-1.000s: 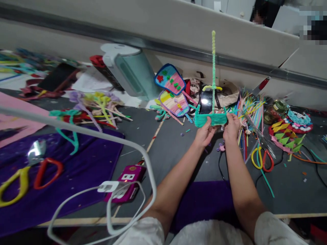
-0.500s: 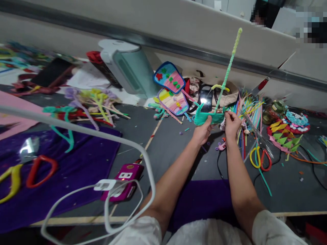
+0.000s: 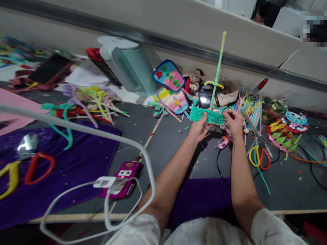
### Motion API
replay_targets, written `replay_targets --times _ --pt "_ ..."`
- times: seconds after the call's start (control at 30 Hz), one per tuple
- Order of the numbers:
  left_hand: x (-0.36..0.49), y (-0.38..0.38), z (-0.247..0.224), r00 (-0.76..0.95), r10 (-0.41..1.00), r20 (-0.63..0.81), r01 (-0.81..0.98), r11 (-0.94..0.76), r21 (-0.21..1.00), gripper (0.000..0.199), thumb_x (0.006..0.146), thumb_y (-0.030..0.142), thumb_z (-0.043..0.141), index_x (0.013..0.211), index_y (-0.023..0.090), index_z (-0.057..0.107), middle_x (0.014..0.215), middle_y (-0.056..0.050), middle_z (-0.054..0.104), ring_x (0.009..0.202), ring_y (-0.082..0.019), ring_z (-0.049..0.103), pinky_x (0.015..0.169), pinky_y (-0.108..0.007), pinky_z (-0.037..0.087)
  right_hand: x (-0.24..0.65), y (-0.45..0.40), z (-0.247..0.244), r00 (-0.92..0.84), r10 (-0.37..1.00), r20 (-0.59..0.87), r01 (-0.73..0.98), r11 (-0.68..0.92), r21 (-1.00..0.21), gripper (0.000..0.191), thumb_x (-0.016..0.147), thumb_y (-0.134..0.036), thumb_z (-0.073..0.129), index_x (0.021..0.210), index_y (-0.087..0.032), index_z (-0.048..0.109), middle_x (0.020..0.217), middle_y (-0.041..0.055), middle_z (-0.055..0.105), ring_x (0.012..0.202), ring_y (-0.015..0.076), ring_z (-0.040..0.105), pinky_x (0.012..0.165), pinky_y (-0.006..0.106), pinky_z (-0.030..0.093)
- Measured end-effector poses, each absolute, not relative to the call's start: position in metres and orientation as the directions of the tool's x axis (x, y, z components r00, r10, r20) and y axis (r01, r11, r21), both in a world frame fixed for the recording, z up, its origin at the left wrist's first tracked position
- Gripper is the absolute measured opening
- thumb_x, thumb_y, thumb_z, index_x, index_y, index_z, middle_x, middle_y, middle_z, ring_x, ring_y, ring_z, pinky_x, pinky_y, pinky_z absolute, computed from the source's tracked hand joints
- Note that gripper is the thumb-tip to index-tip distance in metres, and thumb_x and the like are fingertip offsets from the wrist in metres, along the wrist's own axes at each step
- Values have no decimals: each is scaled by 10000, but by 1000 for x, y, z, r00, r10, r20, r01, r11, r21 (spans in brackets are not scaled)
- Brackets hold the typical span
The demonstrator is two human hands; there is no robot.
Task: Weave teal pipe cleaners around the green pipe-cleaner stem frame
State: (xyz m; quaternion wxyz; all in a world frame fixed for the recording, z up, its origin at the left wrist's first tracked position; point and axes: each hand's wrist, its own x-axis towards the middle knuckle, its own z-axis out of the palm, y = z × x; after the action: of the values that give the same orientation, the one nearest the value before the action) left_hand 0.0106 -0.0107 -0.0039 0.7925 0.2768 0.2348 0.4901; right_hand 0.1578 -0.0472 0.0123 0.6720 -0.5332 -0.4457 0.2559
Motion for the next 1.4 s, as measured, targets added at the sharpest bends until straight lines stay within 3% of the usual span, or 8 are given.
replay_targets --times 0.2,0.33,0.73,0.87,1.03,1.17,1.4 --pt "12 -7 -6 446 876 -184 -671 463 580 303 886 321 728 1130 142 710 1047 -124 784 1039 -268 743 968 -448 593 157 -51 16 442 841 312 54 323 -945 267 706 -384 772 856 -205 643 749 -35 660 704 119 588 664 238 476" --pt "11 -7 -5 481 862 -160 -660 476 581 258 907 316 699 1096 141 714 1115 -135 770 1072 -268 731 972 -435 591 159 -52 16 391 867 307 4 332 -943 296 710 -350 773 927 -222 618 757 -43 670 718 122 627 681 237 494" --pt "13 -8 -9 444 889 -110 -677 413 608 316 831 334 790 1071 150 695 1133 -115 765 1078 -245 726 957 -400 592 158 -42 5 506 850 147 -126 241 -962 270 620 -375 808 786 -173 740 715 -20 714 675 133 602 701 295 506" --pt "14 -9 -9 452 884 -121 -680 429 595 327 836 332 787 1087 143 696 1093 -115 774 1061 -243 733 943 -394 599 160 -45 7 515 833 203 -47 263 -964 243 646 -357 801 798 -174 752 748 -7 724 699 140 605 718 298 505" --pt "14 -8 -10 459 874 -159 -678 460 574 301 859 308 762 1102 141 700 1095 -119 775 1025 -240 745 939 -403 601 162 -51 14 443 850 284 76 280 -957 386 722 -301 767 1093 -206 726 715 -40 660 680 137 567 735 294 483" --pt "15 -7 -12 466 866 -183 -673 481 561 282 875 295 745 1105 139 701 1093 -114 776 1021 -241 747 958 -416 595 163 -52 16 380 871 313 90 302 -949 417 774 -281 744 1184 -240 686 742 -43 614 674 138 528 738 293 474" --pt "17 -4 -16 415 887 -205 -705 455 544 127 872 236 743 970 158 720 952 -62 797 953 -209 760 953 -361 593 161 -53 10 261 863 432 274 363 -891 355 870 -306 620 1223 -276 649 1051 18 671 885 168 585 864 320 495"
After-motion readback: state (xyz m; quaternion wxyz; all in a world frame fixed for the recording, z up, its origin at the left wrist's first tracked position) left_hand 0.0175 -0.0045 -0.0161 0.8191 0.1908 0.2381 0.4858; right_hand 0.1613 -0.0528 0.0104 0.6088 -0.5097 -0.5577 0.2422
